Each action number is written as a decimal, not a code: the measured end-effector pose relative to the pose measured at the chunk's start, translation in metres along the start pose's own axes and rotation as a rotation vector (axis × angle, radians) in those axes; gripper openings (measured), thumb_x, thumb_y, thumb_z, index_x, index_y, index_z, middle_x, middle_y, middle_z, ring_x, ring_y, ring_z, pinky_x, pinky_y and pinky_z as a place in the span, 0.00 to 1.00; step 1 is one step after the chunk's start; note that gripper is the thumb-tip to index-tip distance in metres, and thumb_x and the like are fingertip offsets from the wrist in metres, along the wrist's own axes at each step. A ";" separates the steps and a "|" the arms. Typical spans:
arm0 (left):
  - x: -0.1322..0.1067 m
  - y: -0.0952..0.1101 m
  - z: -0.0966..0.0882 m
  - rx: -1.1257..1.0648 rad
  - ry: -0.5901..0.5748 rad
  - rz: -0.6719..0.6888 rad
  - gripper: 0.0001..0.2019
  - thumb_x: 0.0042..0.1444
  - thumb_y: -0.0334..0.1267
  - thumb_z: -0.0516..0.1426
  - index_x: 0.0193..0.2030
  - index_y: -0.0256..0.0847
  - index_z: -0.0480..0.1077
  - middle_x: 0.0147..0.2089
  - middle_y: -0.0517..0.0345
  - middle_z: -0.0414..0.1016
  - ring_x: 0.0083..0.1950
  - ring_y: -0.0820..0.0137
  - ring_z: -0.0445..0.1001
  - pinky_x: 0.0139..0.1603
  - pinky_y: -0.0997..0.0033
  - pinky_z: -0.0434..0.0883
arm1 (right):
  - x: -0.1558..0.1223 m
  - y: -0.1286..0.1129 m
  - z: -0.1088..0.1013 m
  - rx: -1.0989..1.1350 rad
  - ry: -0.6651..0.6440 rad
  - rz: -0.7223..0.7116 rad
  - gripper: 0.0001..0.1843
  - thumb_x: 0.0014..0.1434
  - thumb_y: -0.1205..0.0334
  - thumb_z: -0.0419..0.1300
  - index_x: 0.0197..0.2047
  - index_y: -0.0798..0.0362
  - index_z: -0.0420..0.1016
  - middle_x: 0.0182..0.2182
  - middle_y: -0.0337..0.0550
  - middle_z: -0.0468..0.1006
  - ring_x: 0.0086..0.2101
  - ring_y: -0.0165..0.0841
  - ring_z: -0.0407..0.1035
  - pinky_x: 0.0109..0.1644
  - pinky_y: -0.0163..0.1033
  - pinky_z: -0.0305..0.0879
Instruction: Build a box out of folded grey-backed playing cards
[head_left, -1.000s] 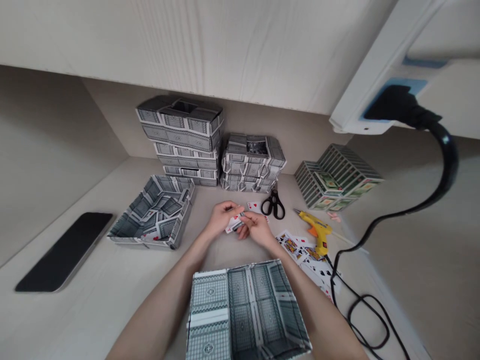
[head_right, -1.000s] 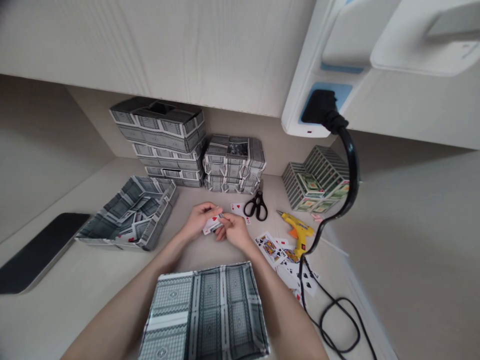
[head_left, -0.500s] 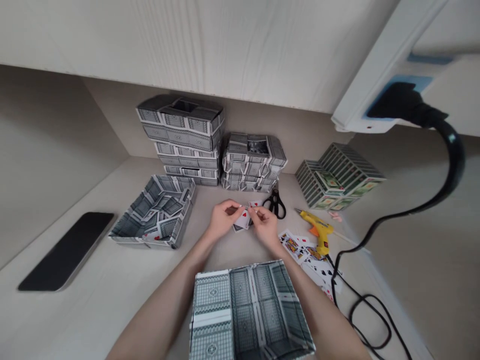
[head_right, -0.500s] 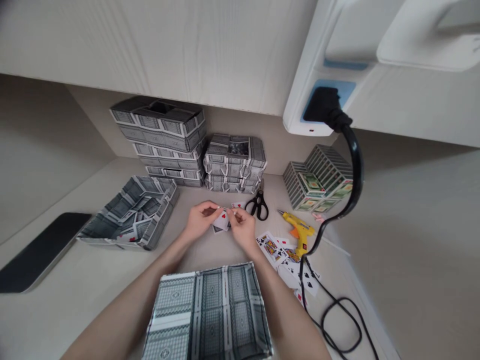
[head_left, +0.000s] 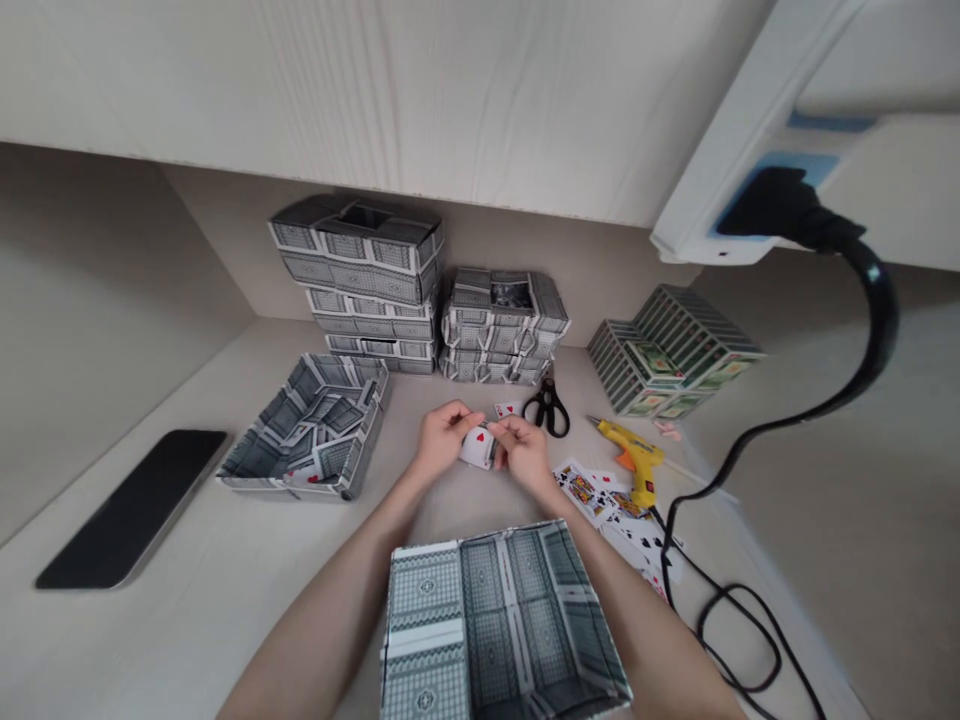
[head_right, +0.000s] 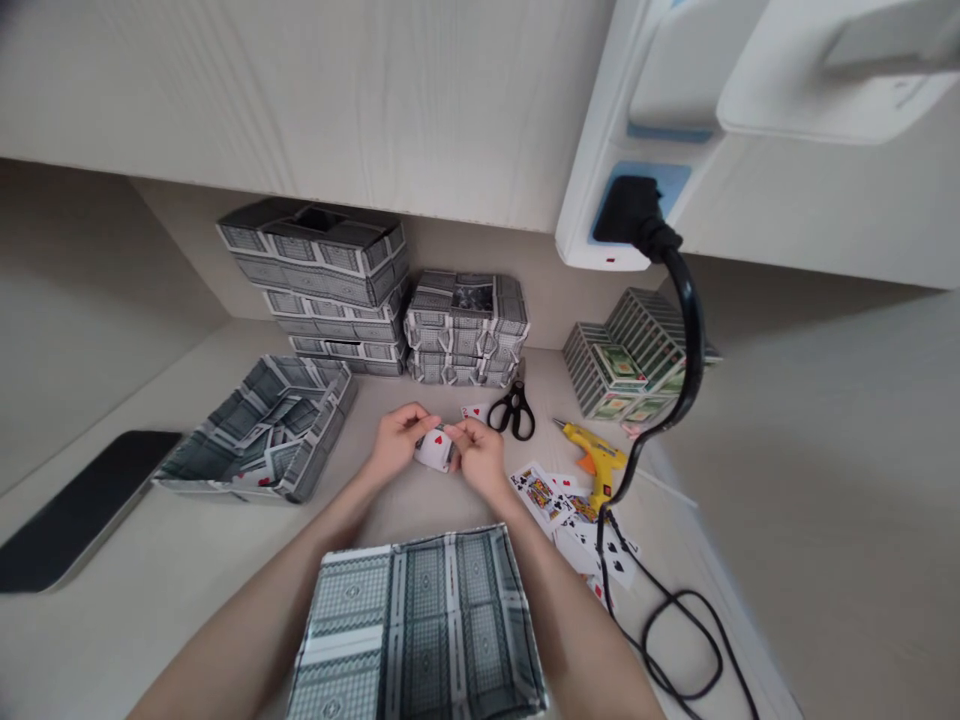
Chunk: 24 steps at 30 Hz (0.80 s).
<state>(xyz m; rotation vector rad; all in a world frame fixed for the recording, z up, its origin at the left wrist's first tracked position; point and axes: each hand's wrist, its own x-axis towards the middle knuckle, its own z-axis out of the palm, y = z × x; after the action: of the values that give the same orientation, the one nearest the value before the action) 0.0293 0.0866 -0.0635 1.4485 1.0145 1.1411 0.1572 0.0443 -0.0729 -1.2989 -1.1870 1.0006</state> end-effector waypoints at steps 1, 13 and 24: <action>0.000 -0.001 0.000 -0.001 0.000 -0.003 0.13 0.43 0.43 0.58 0.18 0.36 0.62 0.16 0.68 0.58 0.19 0.80 0.54 0.20 0.80 0.54 | 0.000 0.000 0.000 0.001 -0.001 0.001 0.15 0.51 0.52 0.55 0.21 0.53 0.64 0.07 0.31 0.62 0.10 0.25 0.55 0.16 0.31 0.50; 0.000 -0.004 0.001 0.087 0.016 0.035 0.13 0.45 0.44 0.57 0.19 0.36 0.63 0.17 0.66 0.60 0.20 0.79 0.57 0.22 0.79 0.57 | 0.003 0.005 -0.004 -0.070 -0.012 0.010 0.17 0.51 0.49 0.54 0.23 0.54 0.67 0.08 0.32 0.63 0.11 0.26 0.56 0.16 0.32 0.51; -0.001 -0.009 -0.010 0.488 0.055 0.261 0.12 0.48 0.46 0.55 0.26 0.39 0.68 0.26 0.61 0.72 0.28 0.75 0.67 0.30 0.77 0.63 | 0.003 -0.007 -0.009 -0.274 0.103 -0.491 0.12 0.56 0.64 0.50 0.37 0.51 0.74 0.34 0.45 0.74 0.37 0.32 0.67 0.42 0.39 0.64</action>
<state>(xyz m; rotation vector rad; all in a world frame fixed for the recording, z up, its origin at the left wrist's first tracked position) 0.0195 0.0890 -0.0718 1.9915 1.2255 1.1701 0.1662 0.0455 -0.0645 -1.1647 -1.5042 0.4215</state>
